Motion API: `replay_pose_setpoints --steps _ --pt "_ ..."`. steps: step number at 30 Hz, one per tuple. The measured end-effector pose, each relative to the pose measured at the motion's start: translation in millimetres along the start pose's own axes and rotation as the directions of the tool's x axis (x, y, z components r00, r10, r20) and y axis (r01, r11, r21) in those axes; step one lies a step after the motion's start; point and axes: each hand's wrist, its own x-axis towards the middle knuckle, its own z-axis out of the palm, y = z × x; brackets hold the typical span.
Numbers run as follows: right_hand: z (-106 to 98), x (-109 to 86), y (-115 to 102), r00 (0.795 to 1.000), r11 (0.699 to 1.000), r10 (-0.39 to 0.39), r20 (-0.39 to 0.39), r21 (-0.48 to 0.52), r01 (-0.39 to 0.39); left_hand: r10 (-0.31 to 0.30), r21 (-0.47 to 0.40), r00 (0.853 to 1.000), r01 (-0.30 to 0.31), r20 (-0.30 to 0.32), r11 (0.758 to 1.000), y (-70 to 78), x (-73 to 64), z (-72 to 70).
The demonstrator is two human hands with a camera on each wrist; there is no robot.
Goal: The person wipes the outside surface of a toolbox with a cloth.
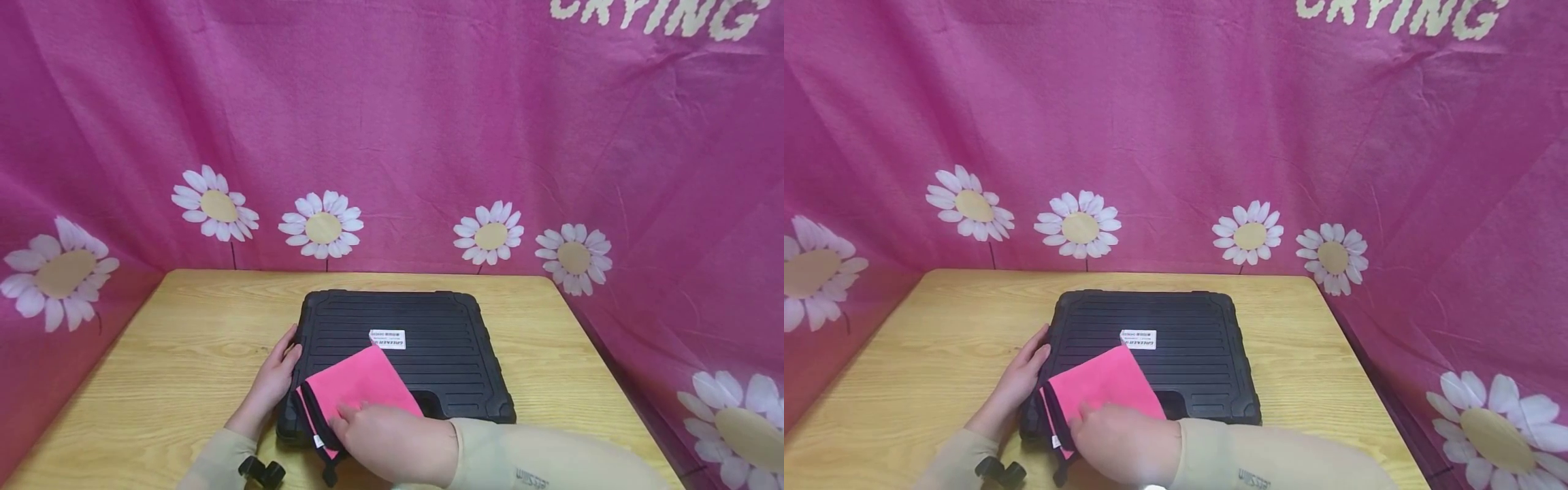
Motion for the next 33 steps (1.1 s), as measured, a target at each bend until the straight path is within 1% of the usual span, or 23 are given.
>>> replay_pose_setpoints --steps 2,5,10,13,16,19,21,26,29,33 --pt "-1.1 -1.4 1.3 1.0 1.0 -0.007 0.014 0.011 0.007 0.004 -0.001 1.0 -0.004 0.005 1.0 0.0 0.3 -0.5" --pt "-2.9 -1.3 4.1 0.999 0.998 -0.005 0.047 0.066 0.002 0.004 -0.003 1.0 -0.004 0.014 1.0 0.3 1.0 -0.9" --pt "-3.4 1.1 8.0 0.997 0.986 0.014 0.081 0.163 -0.027 -0.016 -0.015 1.0 0.016 0.018 1.0 1.3 0.1 -0.8" --pt "-2.6 0.9 9.4 0.997 0.984 0.025 0.075 0.172 -0.037 -0.023 -0.034 1.0 0.024 0.014 0.999 1.8 -1.1 0.3" --pt "-2.2 1.0 12.3 0.998 0.984 0.027 0.058 0.177 -0.037 -0.016 -0.053 1.0 0.017 0.01 0.998 1.8 -1.4 1.3" --pt "-1.6 2.3 17.6 0.999 0.982 0.021 0.035 0.189 -0.027 0.006 -0.07 1.0 -0.005 0.016 0.998 0.6 -0.7 1.1" --pt "-0.6 3.2 21.3 1.0 0.985 0.018 0.011 0.172 -0.019 0.023 -0.082 0.999 -0.021 0.025 0.996 0.1 -0.2 0.8" --pt "2.9 5.4 27.8 0.999 0.989 0.022 -0.044 0.145 -0.015 0.013 -0.014 1.0 -0.012 0.013 1.0 -1.1 0.7 -0.9" --pt "4.0 7.5 31.9 0.998 0.984 0.029 -0.058 0.179 -0.019 0.014 0.03 1.0 -0.015 0.005 0.999 -1.4 1.4 -1.4" --pt "5.5 13.6 39.8 0.997 0.969 0.047 -0.056 0.244 -0.032 0.033 0.044 0.999 -0.034 0.007 0.998 -1.3 1.9 -1.4"
